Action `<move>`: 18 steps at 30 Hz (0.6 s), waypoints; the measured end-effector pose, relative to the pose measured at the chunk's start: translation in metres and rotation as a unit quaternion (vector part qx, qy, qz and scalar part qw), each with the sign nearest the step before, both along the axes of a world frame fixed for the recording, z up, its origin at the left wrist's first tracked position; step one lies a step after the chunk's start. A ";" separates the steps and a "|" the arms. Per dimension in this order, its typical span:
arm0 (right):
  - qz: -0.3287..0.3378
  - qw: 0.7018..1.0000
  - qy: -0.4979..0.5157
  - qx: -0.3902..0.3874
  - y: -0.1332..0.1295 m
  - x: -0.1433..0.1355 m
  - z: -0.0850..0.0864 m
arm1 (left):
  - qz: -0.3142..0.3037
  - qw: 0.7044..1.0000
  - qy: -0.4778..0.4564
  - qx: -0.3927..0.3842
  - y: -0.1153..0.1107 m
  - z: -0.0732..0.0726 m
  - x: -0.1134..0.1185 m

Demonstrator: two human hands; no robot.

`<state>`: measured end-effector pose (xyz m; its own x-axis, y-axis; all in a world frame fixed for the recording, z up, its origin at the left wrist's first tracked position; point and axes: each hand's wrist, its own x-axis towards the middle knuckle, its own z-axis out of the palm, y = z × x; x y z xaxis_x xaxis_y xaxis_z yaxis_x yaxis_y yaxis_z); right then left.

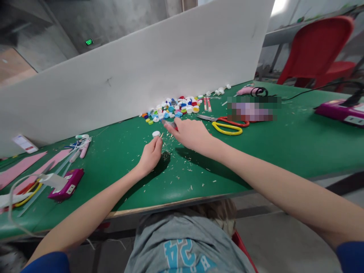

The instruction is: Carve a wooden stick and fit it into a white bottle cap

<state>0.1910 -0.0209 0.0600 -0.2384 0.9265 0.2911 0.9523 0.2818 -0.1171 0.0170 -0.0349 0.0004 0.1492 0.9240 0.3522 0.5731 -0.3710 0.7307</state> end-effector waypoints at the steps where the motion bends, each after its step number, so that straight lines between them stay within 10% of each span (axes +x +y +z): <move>1: 0.021 1.000 0.005 -0.009 -0.002 -0.003 -0.002 | 0.002 1.000 -0.003 -0.004 0.000 0.000 0.000; 8: 0.130 0.991 -0.032 -0.028 -0.002 -0.009 -0.013 | 0.002 0.999 -0.023 -0.022 0.004 -0.005 -0.002; 18: 0.117 0.990 -0.071 -0.038 -0.001 -0.010 -0.014 | -0.004 0.998 -0.048 -0.029 0.003 -0.005 -0.002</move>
<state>0.1808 -0.0218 0.0456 -0.4830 0.8587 0.1711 0.8702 0.4925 -0.0154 0.0147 -0.0318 -0.0044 0.1248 0.9424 0.3103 0.4969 -0.3301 0.8026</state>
